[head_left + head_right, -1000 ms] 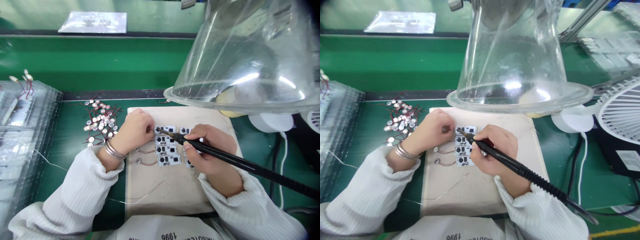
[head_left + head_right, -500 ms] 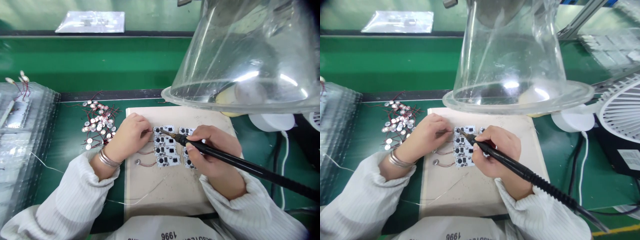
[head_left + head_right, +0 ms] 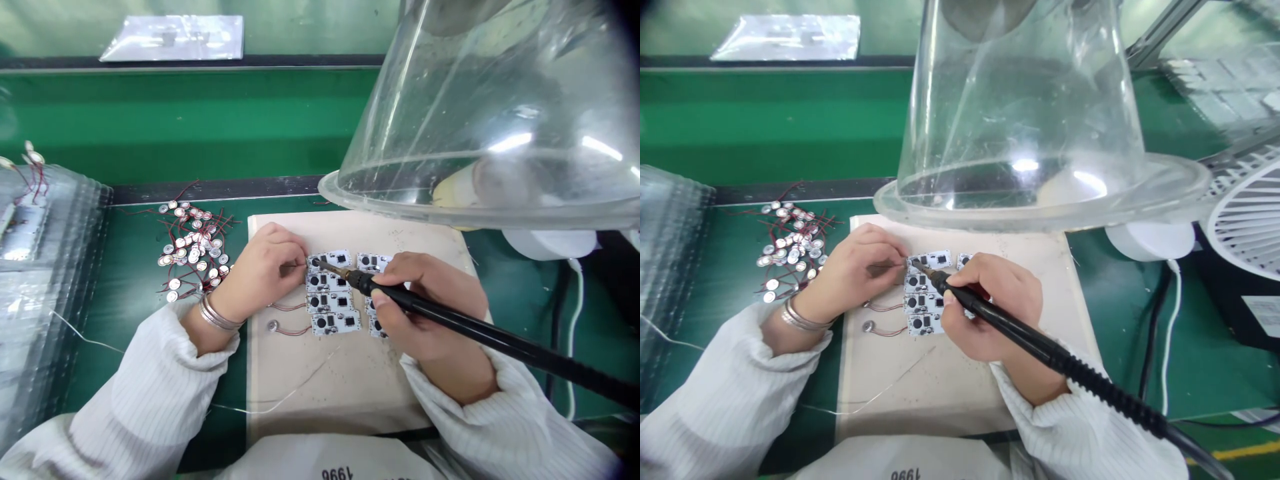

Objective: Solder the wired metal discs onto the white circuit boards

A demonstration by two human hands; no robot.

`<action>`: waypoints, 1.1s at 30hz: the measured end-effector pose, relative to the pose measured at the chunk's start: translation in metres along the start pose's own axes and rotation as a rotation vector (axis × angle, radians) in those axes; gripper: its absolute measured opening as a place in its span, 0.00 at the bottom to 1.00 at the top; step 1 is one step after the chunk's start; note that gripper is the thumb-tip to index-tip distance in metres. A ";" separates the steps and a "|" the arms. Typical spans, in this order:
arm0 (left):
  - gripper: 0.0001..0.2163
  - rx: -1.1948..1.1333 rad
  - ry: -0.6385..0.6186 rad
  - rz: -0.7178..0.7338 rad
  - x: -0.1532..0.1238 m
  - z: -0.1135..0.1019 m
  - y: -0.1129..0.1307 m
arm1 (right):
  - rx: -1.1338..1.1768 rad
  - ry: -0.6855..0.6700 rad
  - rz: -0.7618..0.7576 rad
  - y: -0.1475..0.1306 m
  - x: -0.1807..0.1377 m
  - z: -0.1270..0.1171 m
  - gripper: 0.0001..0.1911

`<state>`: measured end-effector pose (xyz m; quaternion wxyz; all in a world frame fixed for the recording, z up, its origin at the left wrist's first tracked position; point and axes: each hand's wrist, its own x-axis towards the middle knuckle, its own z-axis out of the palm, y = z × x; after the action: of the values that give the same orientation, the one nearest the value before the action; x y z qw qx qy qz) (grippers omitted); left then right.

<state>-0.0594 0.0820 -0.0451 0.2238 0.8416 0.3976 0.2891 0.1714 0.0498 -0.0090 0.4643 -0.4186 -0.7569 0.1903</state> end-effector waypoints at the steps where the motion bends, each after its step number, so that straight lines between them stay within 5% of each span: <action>1: 0.06 -0.018 -0.013 0.015 0.001 0.001 -0.001 | -0.003 -0.004 0.000 0.000 0.000 0.000 0.06; 33: 0.07 -0.005 -0.073 -0.063 0.003 0.003 -0.001 | -0.117 -0.079 -0.085 0.000 0.002 0.006 0.07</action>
<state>-0.0566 0.0844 -0.0474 0.2493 0.8380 0.4148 0.2520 0.1657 0.0517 -0.0109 0.4167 -0.4046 -0.8015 0.1421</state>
